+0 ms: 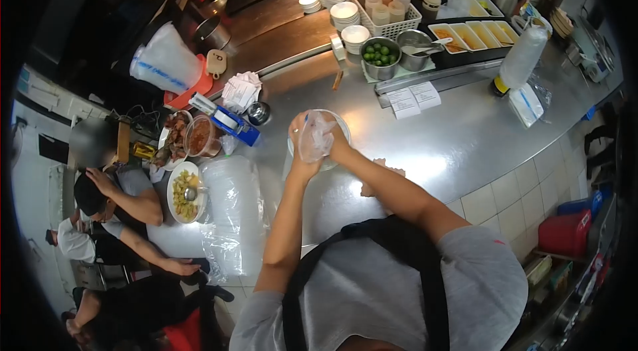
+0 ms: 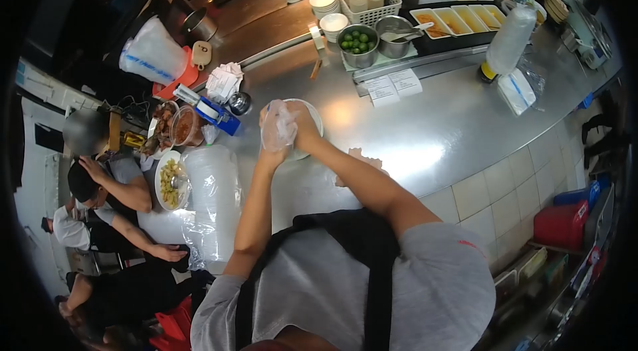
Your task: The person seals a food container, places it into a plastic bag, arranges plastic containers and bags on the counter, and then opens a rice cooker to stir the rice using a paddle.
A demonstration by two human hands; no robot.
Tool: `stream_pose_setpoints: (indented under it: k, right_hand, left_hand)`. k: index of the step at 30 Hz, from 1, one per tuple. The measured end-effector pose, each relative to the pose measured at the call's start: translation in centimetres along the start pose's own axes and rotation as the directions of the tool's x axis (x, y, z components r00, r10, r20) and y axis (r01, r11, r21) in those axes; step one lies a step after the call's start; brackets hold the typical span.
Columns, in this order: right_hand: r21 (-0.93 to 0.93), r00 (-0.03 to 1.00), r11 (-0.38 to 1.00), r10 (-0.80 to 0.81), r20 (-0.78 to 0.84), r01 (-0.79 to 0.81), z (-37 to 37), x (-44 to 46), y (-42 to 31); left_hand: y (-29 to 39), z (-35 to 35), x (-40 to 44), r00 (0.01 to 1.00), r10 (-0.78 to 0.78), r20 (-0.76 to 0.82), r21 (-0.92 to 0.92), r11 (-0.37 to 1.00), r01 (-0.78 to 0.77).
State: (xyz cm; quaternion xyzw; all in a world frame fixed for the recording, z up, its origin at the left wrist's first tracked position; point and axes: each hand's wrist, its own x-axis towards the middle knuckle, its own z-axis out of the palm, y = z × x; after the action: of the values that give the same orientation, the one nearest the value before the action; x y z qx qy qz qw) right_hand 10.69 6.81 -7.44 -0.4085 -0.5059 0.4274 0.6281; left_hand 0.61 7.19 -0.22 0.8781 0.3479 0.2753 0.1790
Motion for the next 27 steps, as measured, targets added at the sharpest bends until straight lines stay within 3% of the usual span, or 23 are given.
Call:
stream_pose_setpoints:
  k: [2,3,4,5,6,7,9,10,12,13,14,16,20,23,25,27]
  right_hand:
    - [-0.289,0.995,0.953,-0.081,0.05,0.092,-0.9,-0.1,-3.6]
    - [-0.58,0.846,0.653,-0.517,0.129,0.487,-1.4,0.0,-1.4]
    - [-0.568,0.848,0.659,-0.511,0.142,0.493,-0.8,0.3,-1.4]
    - [-0.571,0.928,0.758,-0.372,0.018,0.315,-0.1,0.6,-1.4]
    - [-0.553,0.971,0.824,-0.216,-0.102,0.126,0.5,0.9,-1.7]
    - [-0.55,0.974,0.824,-0.212,-0.081,0.134,0.7,1.3,-2.5]
    - [-0.379,0.953,0.895,0.135,-0.272,-0.235,0.9,1.6,-3.6]
    - [-0.385,0.957,0.893,0.14,-0.255,-0.233,1.3,1.2,-3.3]
    - [-0.784,0.985,0.601,-0.15,0.083,0.158,2.4,-0.5,-2.8]
    - [-0.663,0.947,0.747,-0.245,-0.207,0.048,4.9,-1.2,-3.5]
    - [-0.662,0.95,0.748,-0.239,-0.201,0.048,4.6,-1.3,-4.4]
    - [-0.737,0.971,0.643,-0.227,0.073,0.206,3.2,-1.7,-5.8]
    - [-0.746,0.98,0.635,-0.158,0.125,0.197,1.6,-1.1,-6.9]
    - [-0.739,0.993,0.667,-0.117,0.029,0.1,1.3,-0.5,-8.2]
    - [-0.773,0.952,0.597,-0.306,0.029,0.216,1.6,-0.7,-8.0]
    - [-0.789,0.944,0.554,-0.313,0.099,0.266,2.4,-1.7,-8.2]
  left_hand:
    - [-1.6,-0.8,-1.6,1.0,-0.019,0.014,0.052,0.998,0.019]
    - [-1.2,-1.0,-2.3,0.999,-0.034,0.009,0.056,0.998,0.034]
    - [-0.3,-1.0,-3.0,0.978,-0.198,0.067,0.064,0.979,0.194]
    - [0.5,-0.8,-3.4,0.926,-0.357,0.12,0.076,0.934,0.35]
    - [1.0,-0.4,-3.4,0.921,-0.375,0.106,0.073,0.927,0.368]
    - [1.3,0.0,-3.2,0.914,-0.395,0.092,0.142,0.914,0.381]
    - [1.2,0.6,-2.6,0.901,-0.428,0.07,0.205,0.89,0.407]
    - [0.7,1.1,-2.1,0.886,-0.447,0.125,0.26,0.876,0.406]
    - [-0.3,1.9,-1.6,0.861,-0.466,0.204,0.349,0.856,0.381]
    - [-0.5,2.3,-1.4,0.873,-0.449,0.188,0.366,0.857,0.362]
    - [-0.8,2.6,-1.2,0.884,-0.431,0.18,0.379,0.86,0.341]
    - [-1.3,3.1,-0.9,0.911,-0.385,0.146,0.401,0.865,0.302]
    - [-1.5,4.6,-0.3,0.951,-0.296,0.085,0.444,0.866,0.229]
    - [-2.1,5.2,0.0,0.969,-0.239,0.059,0.463,0.866,0.186]
    - [-2.5,5.4,-0.2,0.98,-0.193,0.038,0.463,0.873,0.154]
    - [-3.1,5.8,-0.6,0.99,-0.14,0.021,0.456,0.882,0.115]
